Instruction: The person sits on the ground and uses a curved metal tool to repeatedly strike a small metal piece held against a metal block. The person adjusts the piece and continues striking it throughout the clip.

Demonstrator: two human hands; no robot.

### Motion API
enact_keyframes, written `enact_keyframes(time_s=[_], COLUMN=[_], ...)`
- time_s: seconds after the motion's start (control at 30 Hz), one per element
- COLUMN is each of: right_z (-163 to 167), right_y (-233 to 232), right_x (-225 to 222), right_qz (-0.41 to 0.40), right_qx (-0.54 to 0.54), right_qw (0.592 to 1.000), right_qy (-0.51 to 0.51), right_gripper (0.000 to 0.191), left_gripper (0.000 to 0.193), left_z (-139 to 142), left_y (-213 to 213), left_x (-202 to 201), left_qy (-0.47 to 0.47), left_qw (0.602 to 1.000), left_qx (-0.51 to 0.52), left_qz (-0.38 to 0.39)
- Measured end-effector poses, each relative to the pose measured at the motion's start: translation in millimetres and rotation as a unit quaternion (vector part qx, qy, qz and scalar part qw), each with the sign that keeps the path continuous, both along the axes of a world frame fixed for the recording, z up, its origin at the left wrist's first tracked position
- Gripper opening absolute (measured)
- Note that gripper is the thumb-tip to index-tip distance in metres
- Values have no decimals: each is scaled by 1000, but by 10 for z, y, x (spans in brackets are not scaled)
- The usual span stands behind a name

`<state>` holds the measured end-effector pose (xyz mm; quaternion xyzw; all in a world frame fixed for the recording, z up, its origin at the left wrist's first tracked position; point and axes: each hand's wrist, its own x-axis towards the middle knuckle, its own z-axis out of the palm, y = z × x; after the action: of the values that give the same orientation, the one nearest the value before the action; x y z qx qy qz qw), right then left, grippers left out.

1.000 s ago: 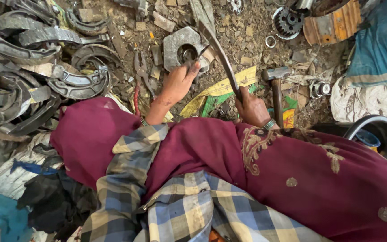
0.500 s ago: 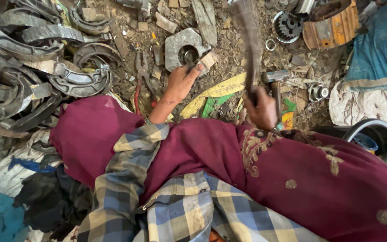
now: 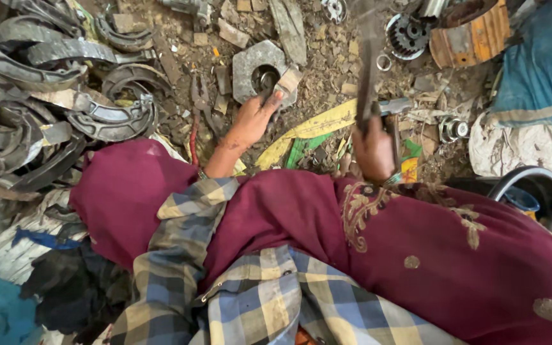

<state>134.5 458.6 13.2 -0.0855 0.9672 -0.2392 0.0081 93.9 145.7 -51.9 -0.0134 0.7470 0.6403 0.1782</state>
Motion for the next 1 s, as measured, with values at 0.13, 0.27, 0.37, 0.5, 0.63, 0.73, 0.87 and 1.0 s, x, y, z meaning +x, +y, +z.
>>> enact_keyframes(time_s=[0.13,0.27,0.37,0.5,0.63,0.73,0.87,1.0], right_z=[206,-7,-170,75,431,359,0,-10], right_y=[173,53,-63,-22,-4,-94,-139,33], right_x=[32,59,15,-42,-62,-85,-113,-95], right_qz=[-13,35,-25,31,-9,-32,-13,-58], right_qx=[-344,-168,431,-16,-339,-213,140,52], right_qw=[919,984,885,999,922,975,974,996], right_qy=[192,50,171,17,190,51,-179,-48], right_gripper=[18,15,19,21,22,21,28,31], left_gripper=[63,63,61,59,60,62,67,69], left_z=[-40,-16,29,71,77,83,127,160], left_y=[-16,10,16,22,78,96,79,54], left_x=[-22,7,14,17,25,-1,-26,-14], left_qy=[75,60,93,96,100,109,51,26], left_qw=[996,995,994,994,992,990,993,994], left_qx=[-42,-57,-43,-42,-57,-65,-94,-101], left_qz=[-28,-62,-49,-41,-55,-53,-55,-42])
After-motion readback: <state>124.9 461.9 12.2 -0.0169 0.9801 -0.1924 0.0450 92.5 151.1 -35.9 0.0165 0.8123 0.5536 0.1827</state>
